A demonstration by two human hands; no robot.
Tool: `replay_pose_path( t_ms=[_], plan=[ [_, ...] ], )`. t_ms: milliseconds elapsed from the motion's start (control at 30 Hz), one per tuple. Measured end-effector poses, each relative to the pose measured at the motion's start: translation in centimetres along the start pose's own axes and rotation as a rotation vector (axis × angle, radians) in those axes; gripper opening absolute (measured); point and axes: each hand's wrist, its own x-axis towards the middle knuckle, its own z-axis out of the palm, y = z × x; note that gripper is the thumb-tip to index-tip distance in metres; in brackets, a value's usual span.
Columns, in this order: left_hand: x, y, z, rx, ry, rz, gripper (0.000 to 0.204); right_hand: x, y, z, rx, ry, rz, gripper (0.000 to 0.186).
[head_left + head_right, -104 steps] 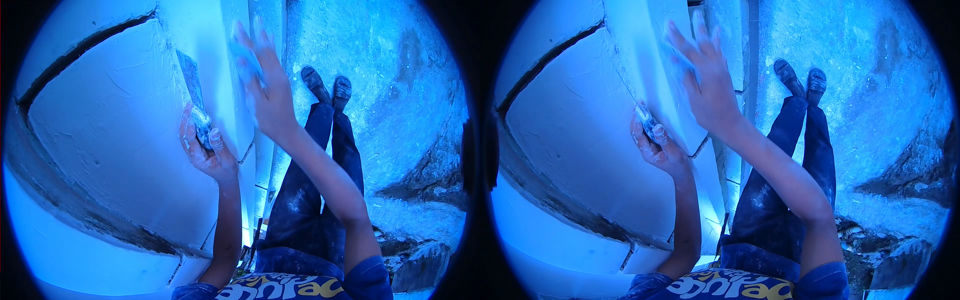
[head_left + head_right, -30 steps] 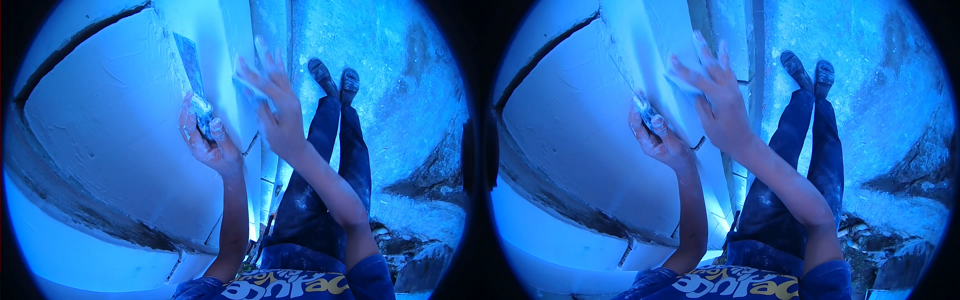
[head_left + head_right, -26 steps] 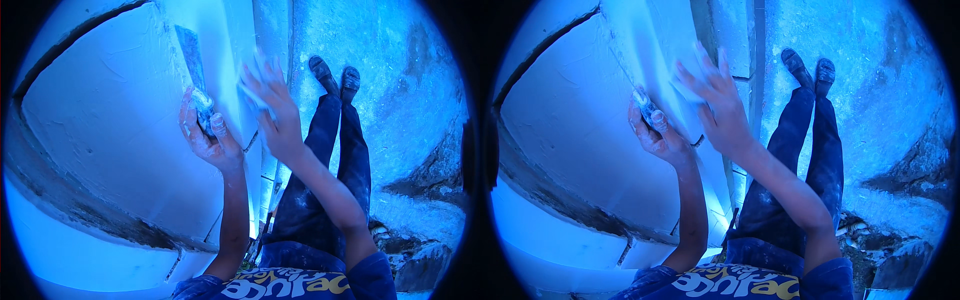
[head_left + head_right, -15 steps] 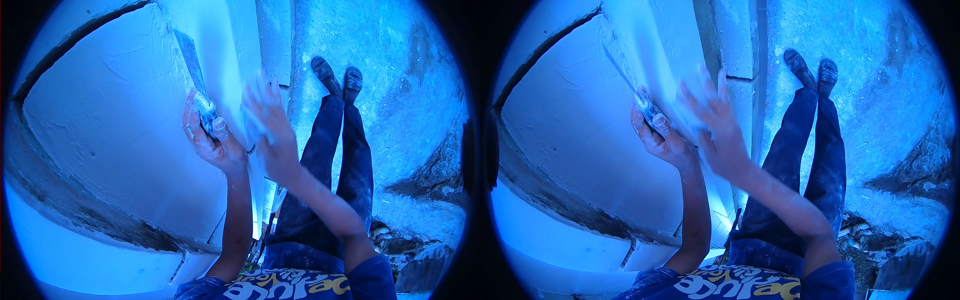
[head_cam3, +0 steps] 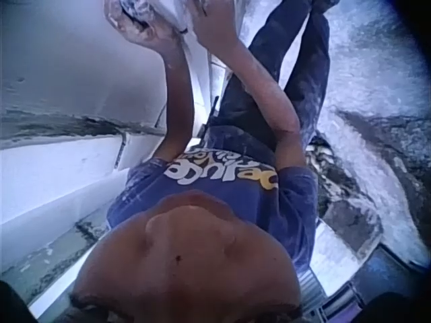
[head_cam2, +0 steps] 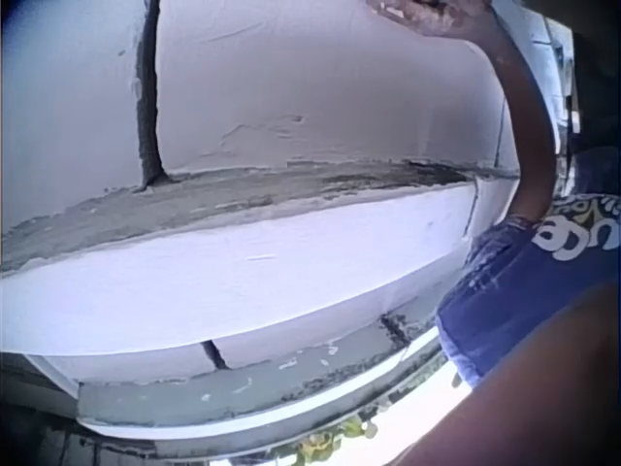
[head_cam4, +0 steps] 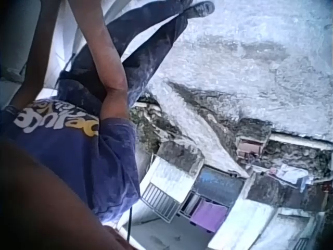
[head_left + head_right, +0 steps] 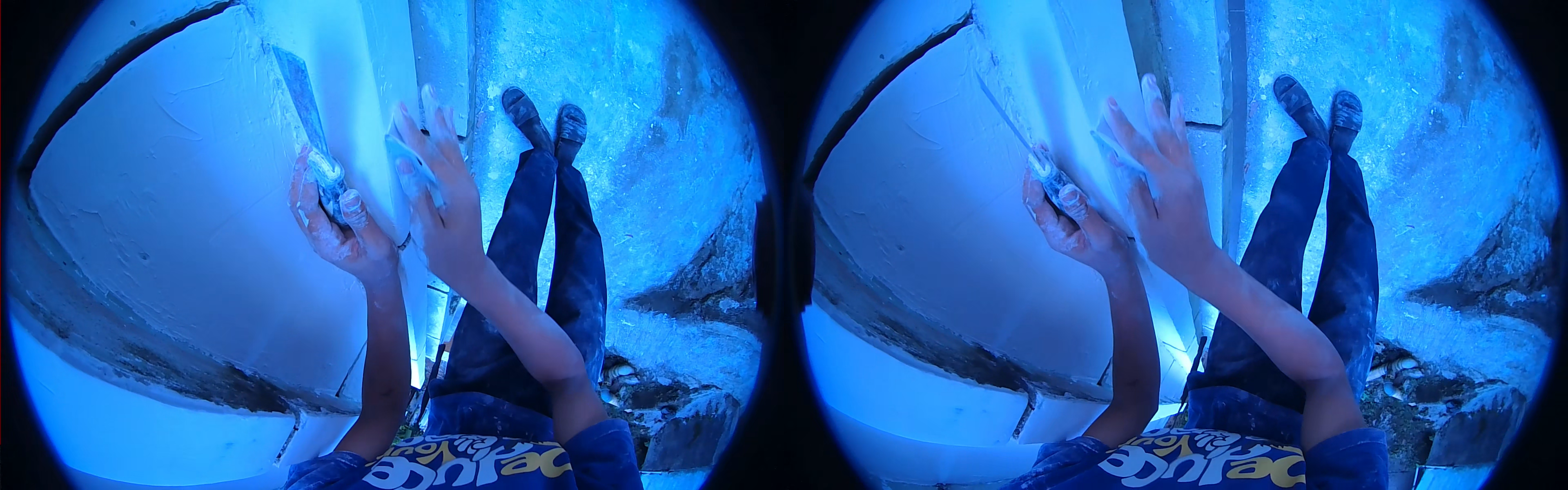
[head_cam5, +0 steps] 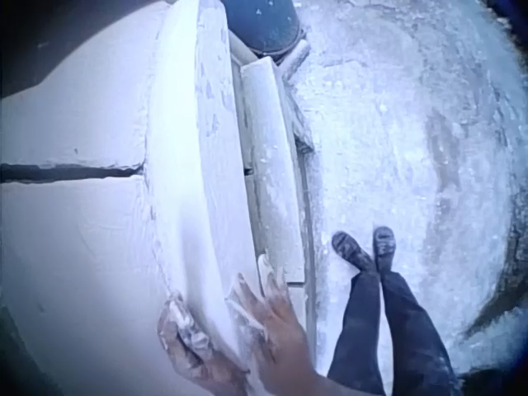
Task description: The person is using a putty knife and a cloth to patch or smooth out a gap or crack in a white wall structure.
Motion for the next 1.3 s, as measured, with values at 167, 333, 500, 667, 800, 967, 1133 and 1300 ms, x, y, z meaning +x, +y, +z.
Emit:
replay_pose_path(
  t_ms=[167, 333, 500, 667, 800, 967, 1133, 1300],
  plan=[
    [0.1, -0.1, 0.4, -0.017, 0.024, 0.026, 0.046, -2.2, -0.2, -0.5, -0.015, -0.101, -0.075, 0.069],
    [0.2, 0.2, 0.5, 0.004, 0.042, 0.014, 0.053, 0.6, 1.0, -0.9, 0.012, -0.091, -0.133, 0.069],
    [0.0, 0.0, 0.3, -0.003, 0.052, 0.011, 0.049, -2.7, 0.0, -1.0, 0.085, -0.116, 0.083, 0.045],
    [-0.1, 0.3, 0.5, 0.003, 0.044, -0.035, 0.049, 1.0, 1.6, -1.1, 0.001, -0.090, -0.138, 0.071],
    [-0.2, 0.0, 0.5, -0.073, 0.078, -0.040, 0.049, -2.1, 0.6, -0.2, 0.055, -0.060, -0.030, 0.069],
    [-0.3, 0.0, 0.7, -0.055, 0.072, -0.016, 0.047, 0.3, 1.5, -0.4, -0.004, -0.094, -0.073, 0.069],
    [-0.2, -0.4, 0.7, -0.045, 0.068, 0.024, 0.047, -0.8, 1.5, -0.9, 0.018, -0.119, -0.088, 0.069],
    [-0.1, 0.0, 0.8, -0.083, 0.076, -0.020, 0.047, 1.8, 2.0, -1.5, -0.013, -0.161, -0.148, 0.071]
  ],
)
